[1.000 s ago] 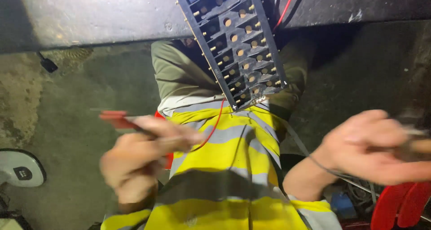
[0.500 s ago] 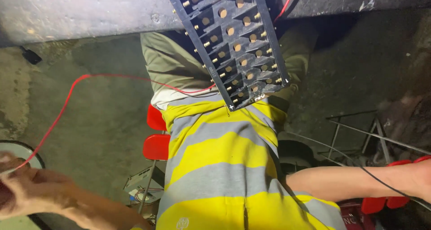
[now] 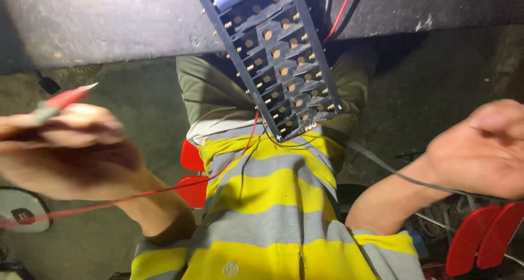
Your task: Testing the voltage of individual cells in a lithium-ion battery pack using a digital multimeter.
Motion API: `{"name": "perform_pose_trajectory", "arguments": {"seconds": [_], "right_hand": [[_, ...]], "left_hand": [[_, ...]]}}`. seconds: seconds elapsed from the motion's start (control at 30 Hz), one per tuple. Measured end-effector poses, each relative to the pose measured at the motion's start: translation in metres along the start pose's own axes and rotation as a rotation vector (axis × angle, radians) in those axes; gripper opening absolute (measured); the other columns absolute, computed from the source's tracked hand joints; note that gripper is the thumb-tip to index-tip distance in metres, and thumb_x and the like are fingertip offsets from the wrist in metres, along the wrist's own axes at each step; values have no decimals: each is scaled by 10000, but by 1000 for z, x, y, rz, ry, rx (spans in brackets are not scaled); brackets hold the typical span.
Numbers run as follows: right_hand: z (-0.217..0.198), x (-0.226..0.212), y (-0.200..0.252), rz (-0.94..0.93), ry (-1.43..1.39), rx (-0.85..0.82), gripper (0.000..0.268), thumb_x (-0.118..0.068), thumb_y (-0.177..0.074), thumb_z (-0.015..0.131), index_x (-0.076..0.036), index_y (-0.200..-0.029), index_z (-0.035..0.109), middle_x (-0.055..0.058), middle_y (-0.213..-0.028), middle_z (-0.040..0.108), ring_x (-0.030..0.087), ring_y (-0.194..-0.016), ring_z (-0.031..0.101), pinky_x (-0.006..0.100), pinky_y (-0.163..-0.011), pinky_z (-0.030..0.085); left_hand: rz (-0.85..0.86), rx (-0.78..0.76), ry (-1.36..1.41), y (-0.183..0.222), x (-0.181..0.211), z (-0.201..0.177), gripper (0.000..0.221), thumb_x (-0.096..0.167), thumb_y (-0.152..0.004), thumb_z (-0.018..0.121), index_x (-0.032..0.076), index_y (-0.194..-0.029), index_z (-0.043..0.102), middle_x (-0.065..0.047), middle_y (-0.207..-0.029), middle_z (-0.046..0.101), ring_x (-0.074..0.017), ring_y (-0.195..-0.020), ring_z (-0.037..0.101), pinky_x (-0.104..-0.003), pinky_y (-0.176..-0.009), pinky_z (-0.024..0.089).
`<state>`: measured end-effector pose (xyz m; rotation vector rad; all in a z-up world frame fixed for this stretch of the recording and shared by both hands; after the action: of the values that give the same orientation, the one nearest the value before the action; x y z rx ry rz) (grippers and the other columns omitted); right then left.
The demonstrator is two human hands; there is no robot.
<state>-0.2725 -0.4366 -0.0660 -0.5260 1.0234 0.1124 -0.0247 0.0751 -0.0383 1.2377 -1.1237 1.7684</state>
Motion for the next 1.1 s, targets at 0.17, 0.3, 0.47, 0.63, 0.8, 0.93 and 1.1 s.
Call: {"name": "perform_pose_trajectory", "arguments": {"seconds": [0.17,0.3,0.47,0.63,0.8,0.93,1.1], "right_hand": [[141,13,31,-16,222,-235,588,-591,-1012,368,-46,-864,530,146,-855,496,307,-686,467,403,-622,352],[229,37,44,-51,209,-434,389,-374,-1091,339,2,-1111,434,292,-967,638,462,-956,630,535,-950,537],[252,56,65,201,6,-571,370,-383,-1151,515,-110,-1392,449,318,-1268,614,424,-1279,613,592,-1254,433],[258,61,81,434,-193,-668,455,-424,-1089,536,-147,-1432,423,425,-1364,520,538,-1388,492,606,-1222,361],[281,53,99,342,19,-701,423,-310,-1096,485,-22,-1397,415,409,-1283,605,475,-1243,620,553,-1145,437],[280,66,95,256,9,-599,373,-150,-1061,558,23,-1367,435,378,-1189,661,436,-1058,711,527,-1029,543],[289,55,99,270,82,-576,318,-95,-1042,569,64,-1307,490,336,-1065,707,409,-939,752,527,-947,594]], "left_hand": [[-11,-229,23,-3,28,63,268,337,-1168,581,125,-1272,454,-200,-864,536,-335,-741,552,-574,-894,636],[65,-231,-9,-25,39,85,377,351,-1136,527,19,-1313,512,-171,-1194,608,-395,-997,752,-327,-659,504],[-127,-246,119,-13,10,87,446,371,-1110,525,-8,-1341,482,-258,-1113,693,-408,-979,757,-355,-762,577],[-92,-293,134,-15,-2,93,323,188,-1102,509,-28,-1342,520,-266,-1108,735,-358,-1004,762,-329,-757,591],[-16,-354,22,-21,16,104,313,36,-1041,571,-76,-1333,556,-266,-1096,749,-332,-977,767,-343,-771,613],[72,-432,-90,-20,26,99,270,51,-1012,622,-87,-1245,629,-253,-975,778,-263,-793,778,-327,-690,626],[169,-392,48,-20,14,91,170,19,-1026,581,-92,-1139,643,-261,-997,702,-343,-850,760,-372,-712,630]]}}
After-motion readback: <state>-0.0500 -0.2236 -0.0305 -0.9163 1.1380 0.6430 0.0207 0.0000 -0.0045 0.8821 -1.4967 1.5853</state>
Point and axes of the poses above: each hand's wrist, its own y-axis away from the middle knuckle, its own z-axis out of the palm, x = y × z, the point moved 4 cm from there along -y, towards the middle knuckle
